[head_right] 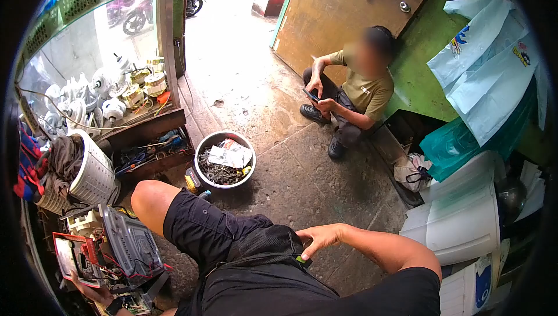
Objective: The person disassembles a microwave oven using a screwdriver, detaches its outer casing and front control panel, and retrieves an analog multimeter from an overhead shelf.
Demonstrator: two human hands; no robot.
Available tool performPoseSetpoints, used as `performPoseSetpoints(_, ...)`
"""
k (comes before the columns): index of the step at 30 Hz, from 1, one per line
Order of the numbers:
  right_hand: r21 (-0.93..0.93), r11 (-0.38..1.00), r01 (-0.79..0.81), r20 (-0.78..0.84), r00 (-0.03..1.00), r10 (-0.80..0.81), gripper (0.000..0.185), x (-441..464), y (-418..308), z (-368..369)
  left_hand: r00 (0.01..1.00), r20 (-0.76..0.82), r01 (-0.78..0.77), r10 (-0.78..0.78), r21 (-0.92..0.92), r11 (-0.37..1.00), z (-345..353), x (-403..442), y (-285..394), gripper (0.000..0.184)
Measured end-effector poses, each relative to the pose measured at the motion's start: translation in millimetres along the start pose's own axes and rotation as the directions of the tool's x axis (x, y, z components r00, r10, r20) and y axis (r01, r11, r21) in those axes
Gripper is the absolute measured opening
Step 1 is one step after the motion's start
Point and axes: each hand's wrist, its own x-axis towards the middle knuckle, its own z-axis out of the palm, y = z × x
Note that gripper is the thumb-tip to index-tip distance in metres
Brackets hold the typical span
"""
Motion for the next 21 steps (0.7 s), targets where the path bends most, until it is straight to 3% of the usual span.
performPoseSetpoints(1,-0.004,1.000,0.001,-0.002,1.000,-0.001,0.098,0,3,-2,1.000,0.000,0.000,0.000,-0.004,1.000,11,-12,7,0.073)
performPoseSetpoints(3,-0.192,0.974,0.118,0.006,0.993,-0.119,0.094,3,14,-7,0.992,-0.025,0.121,-0.122,-0.042,0.992,30,-37,23,0.074)
performPoseSetpoints(6,-0.126,0.992,-0.002,0.026,1.000,0.006,0.085,-2,-8,-1,0.994,-0.031,0.102,-0.102,-0.008,0.995,37,-49,33,0.073)
performPoseSetpoints(13,-0.062,0.997,-0.042,0.041,0.998,0.045,0.070,-2,-11,-9,0.995,0.088,0.061,-0.056,-0.056,0.997,-10,5,6,0.072)
performPoseSetpoints(16,-0.201,0.979,0.035,0.015,0.999,-0.032,0.061,-2,-12,-9,0.995,0.085,0.057,-0.051,-0.065,0.996,-9,5,4,0.070)
performPoseSetpoints(18,-0.638,0.769,-0.034,-0.147,0.986,-0.078,0.043,-9,-30,4,0.995,0.083,0.055,-0.049,-0.066,0.996,-9,4,4,0.069)
performPoseSetpoints(19,-0.637,0.770,-0.035,-0.148,0.986,-0.077,0.043,-12,-34,12,0.995,0.084,0.057,-0.051,-0.066,0.996,-9,5,5,0.069)
performPoseSetpoints(21,-0.796,0.600,-0.085,-0.222,0.962,-0.157,0.032,-17,-39,25,0.989,0.099,0.125,-0.115,-0.107,0.986,-9,5,6,0.067)
